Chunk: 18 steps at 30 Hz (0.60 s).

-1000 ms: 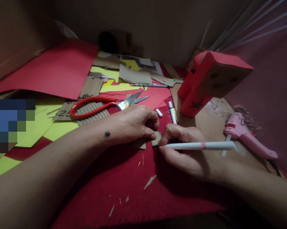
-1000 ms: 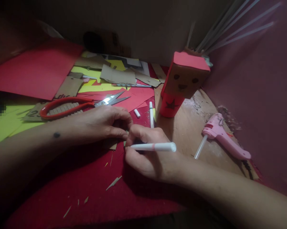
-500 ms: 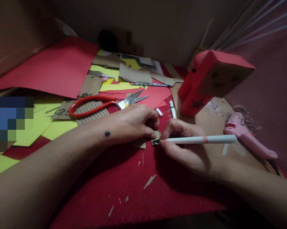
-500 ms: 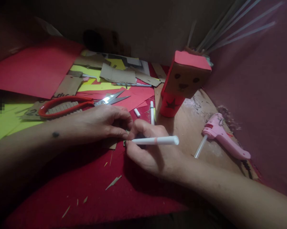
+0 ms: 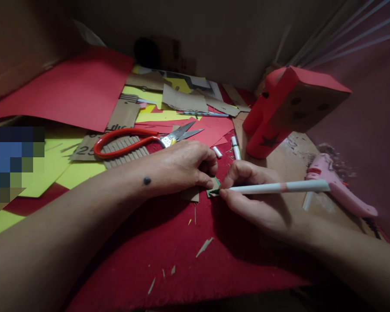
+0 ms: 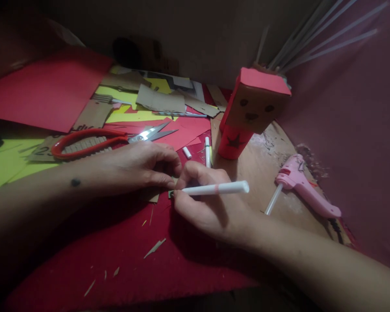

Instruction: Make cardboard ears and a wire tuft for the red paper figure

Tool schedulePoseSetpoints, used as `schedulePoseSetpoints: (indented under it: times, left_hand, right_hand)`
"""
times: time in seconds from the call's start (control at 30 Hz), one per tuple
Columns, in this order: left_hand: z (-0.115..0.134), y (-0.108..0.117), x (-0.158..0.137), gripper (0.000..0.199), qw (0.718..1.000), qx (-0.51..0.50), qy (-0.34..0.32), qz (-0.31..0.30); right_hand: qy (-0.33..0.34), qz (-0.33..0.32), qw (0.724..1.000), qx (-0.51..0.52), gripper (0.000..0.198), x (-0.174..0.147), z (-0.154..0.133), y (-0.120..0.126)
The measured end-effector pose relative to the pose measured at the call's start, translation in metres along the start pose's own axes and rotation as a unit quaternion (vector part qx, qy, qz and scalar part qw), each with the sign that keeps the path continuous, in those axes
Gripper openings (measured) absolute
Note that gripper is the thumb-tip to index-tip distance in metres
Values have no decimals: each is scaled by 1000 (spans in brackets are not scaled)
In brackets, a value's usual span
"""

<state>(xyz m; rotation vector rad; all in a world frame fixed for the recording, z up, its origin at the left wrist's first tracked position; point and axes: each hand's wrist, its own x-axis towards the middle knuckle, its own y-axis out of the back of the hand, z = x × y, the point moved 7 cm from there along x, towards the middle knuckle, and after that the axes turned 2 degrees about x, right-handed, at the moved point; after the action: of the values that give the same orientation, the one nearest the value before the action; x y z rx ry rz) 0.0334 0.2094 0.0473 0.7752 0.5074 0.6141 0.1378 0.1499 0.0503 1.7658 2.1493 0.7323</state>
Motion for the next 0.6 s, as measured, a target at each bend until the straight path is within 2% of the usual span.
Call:
schedulePoseSetpoints:
  times: [0.17, 0.3, 0.4, 0.6]
  left_hand:
    - [0, -1, 0, 10, 1000, -5, -2, 0]
    - [-2, -2, 1, 12, 1000, -10, 8, -7]
    - [-2, -1, 0, 12, 1000, -11, 8, -3]
    - [-1, -1, 0, 11, 1000, -13, 11, -1]
  right_hand:
    - [18, -27, 999, -32, 12, 1, -7, -2]
    - [-13, -48, 998, 25, 13, -1, 3, -3]
    - [-20, -27, 998, 50, 10, -1, 6, 0]
    - [24, -14, 1000, -15, 12, 0, -3, -1]
